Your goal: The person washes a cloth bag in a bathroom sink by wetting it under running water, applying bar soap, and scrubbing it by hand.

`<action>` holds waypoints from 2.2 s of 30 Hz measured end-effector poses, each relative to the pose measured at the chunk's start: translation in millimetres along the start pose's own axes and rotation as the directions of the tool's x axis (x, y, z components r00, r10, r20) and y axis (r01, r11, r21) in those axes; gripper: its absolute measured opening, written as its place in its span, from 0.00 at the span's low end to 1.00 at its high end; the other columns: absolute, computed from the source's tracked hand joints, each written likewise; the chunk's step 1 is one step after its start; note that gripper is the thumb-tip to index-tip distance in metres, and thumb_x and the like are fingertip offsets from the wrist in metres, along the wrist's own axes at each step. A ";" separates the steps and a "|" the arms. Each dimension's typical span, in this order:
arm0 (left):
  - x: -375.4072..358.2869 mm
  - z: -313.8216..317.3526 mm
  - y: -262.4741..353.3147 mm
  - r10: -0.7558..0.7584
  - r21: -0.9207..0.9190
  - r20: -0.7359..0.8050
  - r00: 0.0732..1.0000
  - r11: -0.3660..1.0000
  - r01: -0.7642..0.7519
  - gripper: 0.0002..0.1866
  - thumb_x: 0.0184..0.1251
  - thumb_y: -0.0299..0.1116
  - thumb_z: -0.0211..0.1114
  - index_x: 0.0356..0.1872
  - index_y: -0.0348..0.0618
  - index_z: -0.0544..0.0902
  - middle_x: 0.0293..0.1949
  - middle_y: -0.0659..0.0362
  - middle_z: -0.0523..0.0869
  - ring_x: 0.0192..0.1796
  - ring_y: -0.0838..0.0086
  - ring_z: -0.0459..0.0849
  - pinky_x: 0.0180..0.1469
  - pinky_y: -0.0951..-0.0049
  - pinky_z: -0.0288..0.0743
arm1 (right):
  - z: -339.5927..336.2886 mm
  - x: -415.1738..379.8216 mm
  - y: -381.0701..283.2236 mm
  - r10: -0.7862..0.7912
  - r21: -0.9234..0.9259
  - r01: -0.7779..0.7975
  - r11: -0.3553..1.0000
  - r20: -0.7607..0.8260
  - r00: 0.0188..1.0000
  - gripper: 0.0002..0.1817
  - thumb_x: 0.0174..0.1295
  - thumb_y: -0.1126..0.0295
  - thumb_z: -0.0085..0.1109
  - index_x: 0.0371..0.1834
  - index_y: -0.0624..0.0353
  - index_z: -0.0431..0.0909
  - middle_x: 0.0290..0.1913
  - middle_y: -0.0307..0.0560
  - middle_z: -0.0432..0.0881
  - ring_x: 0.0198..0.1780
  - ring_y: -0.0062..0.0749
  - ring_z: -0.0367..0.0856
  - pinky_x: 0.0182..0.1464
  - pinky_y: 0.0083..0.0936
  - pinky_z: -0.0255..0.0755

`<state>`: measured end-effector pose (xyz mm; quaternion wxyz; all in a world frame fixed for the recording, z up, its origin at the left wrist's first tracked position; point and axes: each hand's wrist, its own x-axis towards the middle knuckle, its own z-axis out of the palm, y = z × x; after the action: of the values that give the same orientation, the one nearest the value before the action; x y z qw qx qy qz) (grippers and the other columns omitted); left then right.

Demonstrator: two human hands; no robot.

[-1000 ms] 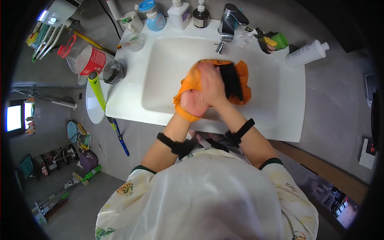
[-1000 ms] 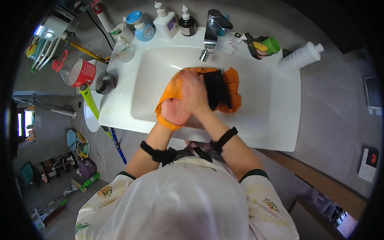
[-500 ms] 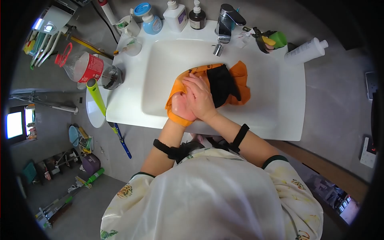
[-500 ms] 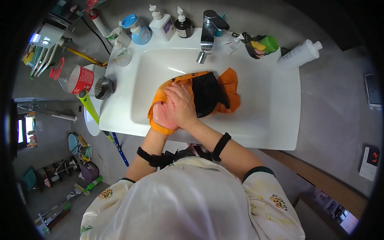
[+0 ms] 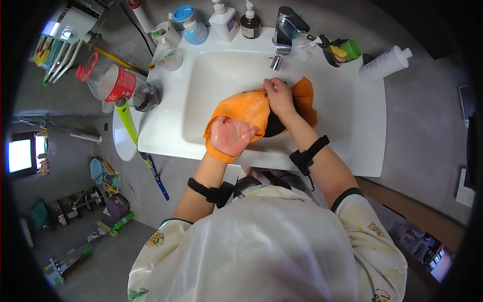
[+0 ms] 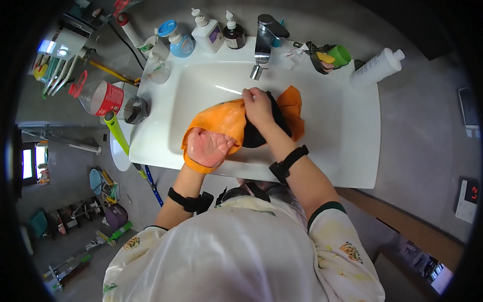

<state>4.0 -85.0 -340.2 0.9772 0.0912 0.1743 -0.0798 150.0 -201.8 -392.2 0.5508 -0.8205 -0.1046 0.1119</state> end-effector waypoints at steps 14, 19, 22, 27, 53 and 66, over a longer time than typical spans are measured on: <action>10.8 18.5 105.0 -0.230 0.334 0.178 0.957 0.929 0.161 0.28 0.75 0.47 0.34 0.66 0.39 0.65 0.64 0.50 0.73 0.64 0.55 0.74 0.63 0.54 0.69 | -83.7 -30.2 7.0 -0.084 0.126 0.039 0.991 0.379 0.922 0.12 0.66 0.66 0.56 0.48 0.61 0.75 0.31 0.33 0.75 0.29 0.21 0.73 0.34 0.20 0.68; 42.5 -28.5 117.2 -0.246 0.695 -0.021 0.969 0.693 0.191 0.24 0.71 0.42 0.52 0.63 0.40 0.70 0.58 0.54 0.79 0.60 0.66 0.77 0.62 0.62 0.72 | -103.9 -35.1 -55.0 0.022 0.523 -0.404 0.751 0.592 0.806 0.05 0.67 0.66 0.55 0.37 0.53 0.74 0.25 0.25 0.65 0.21 0.06 0.56 0.21 0.09 0.49; 56.5 -53.8 80.5 -0.295 0.618 0.050 0.954 0.759 0.203 0.25 0.67 0.38 0.60 0.62 0.40 0.71 0.55 0.56 0.81 0.58 0.69 0.79 0.61 0.65 0.72 | -104.0 -31.6 -70.5 0.037 0.527 -0.496 0.690 0.659 0.751 0.04 0.66 0.67 0.56 0.39 0.53 0.75 0.26 0.25 0.65 0.21 0.07 0.59 0.21 0.09 0.52; 15.0 -6.9 86.9 -0.119 0.529 0.257 0.959 0.848 -0.037 0.25 0.64 0.31 0.64 0.61 0.37 0.72 0.55 0.54 0.81 0.57 0.69 0.80 0.61 0.69 0.71 | -139.5 -43.2 -90.6 0.091 0.719 -0.367 0.591 0.392 0.915 0.08 0.64 0.69 0.55 0.45 0.55 0.74 0.30 0.28 0.74 0.23 0.08 0.70 0.21 0.10 0.60; 2.0 -7.3 33.3 0.053 0.078 0.248 0.967 0.994 -0.074 0.26 0.71 0.35 0.52 0.68 0.36 0.62 0.66 0.47 0.68 0.67 0.59 0.69 0.69 0.60 0.62 | -121.7 -33.4 -106.0 0.056 0.754 -0.441 0.486 0.477 0.877 0.09 0.66 0.66 0.49 0.45 0.54 0.76 0.30 0.30 0.75 0.22 0.12 0.67 0.19 0.10 0.57; 36.1 7.1 -28.5 0.294 -0.131 0.127 0.947 0.952 -0.278 0.24 0.75 0.47 0.38 0.62 0.44 0.71 0.61 0.54 0.75 0.63 0.61 0.73 0.65 0.61 0.66 | -10.2 -59.5 -85.8 -0.786 -0.390 0.716 0.579 -0.032 0.618 0.09 0.60 0.66 0.55 0.37 0.61 0.78 0.42 0.50 0.79 0.50 0.46 0.76 0.57 0.44 0.65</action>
<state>34.4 -118.6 -350.8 0.9921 0.0550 0.0917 0.0661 92.1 -196.4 -304.8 0.4030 -0.7860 -0.4048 -0.2364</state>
